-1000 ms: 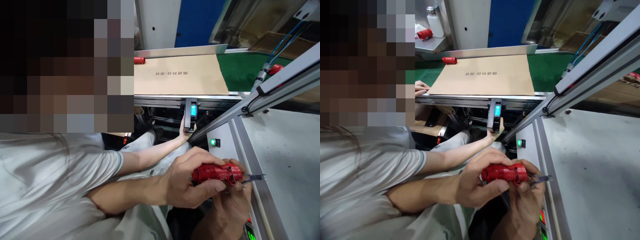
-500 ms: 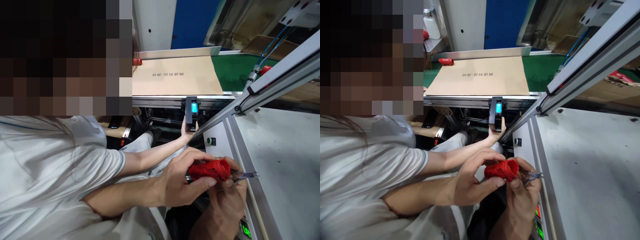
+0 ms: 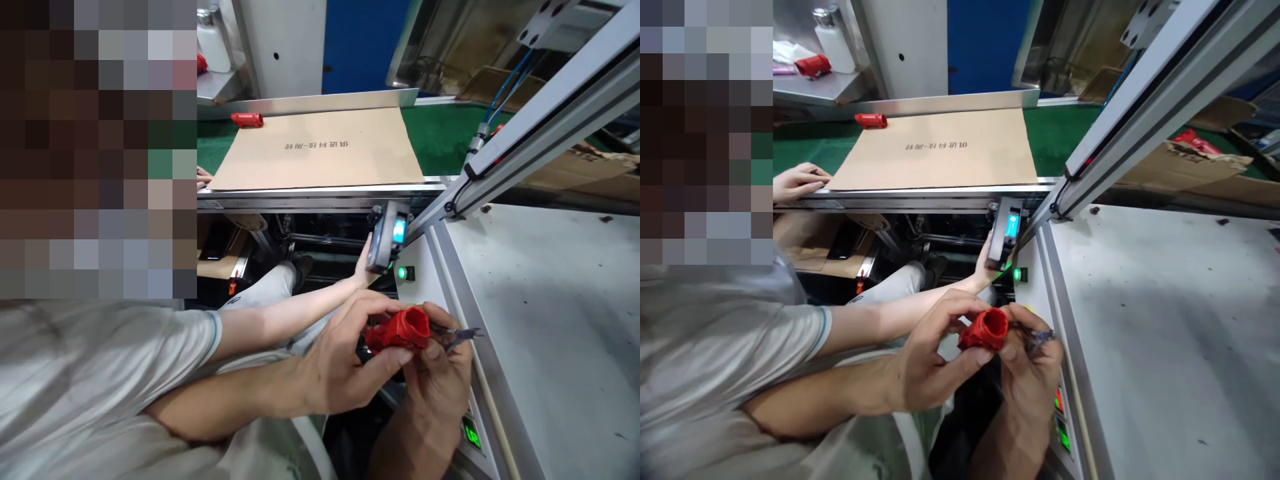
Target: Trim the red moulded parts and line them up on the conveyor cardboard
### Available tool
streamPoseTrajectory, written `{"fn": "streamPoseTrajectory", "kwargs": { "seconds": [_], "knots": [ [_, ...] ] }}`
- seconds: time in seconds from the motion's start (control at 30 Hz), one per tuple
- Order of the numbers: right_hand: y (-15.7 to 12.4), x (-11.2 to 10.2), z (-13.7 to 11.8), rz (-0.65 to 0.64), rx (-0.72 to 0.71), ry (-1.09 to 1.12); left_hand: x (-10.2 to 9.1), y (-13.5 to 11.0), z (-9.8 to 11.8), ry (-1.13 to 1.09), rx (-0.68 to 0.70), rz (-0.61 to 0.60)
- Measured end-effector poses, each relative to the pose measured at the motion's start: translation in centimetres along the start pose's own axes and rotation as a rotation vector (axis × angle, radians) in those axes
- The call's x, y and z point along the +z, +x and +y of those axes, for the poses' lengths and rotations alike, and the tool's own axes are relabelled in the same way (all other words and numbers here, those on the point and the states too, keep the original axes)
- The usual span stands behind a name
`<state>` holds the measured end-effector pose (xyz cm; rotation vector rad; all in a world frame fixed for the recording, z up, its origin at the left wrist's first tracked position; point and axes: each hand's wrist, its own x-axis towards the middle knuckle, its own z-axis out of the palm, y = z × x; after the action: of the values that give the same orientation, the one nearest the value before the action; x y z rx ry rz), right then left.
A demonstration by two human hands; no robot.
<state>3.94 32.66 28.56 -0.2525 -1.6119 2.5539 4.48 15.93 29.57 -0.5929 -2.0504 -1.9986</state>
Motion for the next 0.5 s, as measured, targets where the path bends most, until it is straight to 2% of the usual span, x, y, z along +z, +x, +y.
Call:
{"fn": "streamPoseTrajectory", "kwargs": {
  "seconds": [0.17,0.37,0.43,0.5],
  "knots": [
    [-0.1,0.4,-0.4,-0.019,-0.022,0.007,0.6,-0.5,-0.1,-0.012,-0.004,0.022],
    [0.5,0.8,-0.7,-0.021,-0.016,-0.012,0.6,0.4,0.1,0.025,0.021,0.017],
    [0.9,0.7,-0.4,0.022,-0.015,-0.069,0.4,0.9,-0.3,0.009,-0.012,0.056],
    [1.2,0.5,0.0,0.058,-0.016,-0.150,0.1,1.3,-0.7,-0.018,-0.102,0.078]
  ]
}}
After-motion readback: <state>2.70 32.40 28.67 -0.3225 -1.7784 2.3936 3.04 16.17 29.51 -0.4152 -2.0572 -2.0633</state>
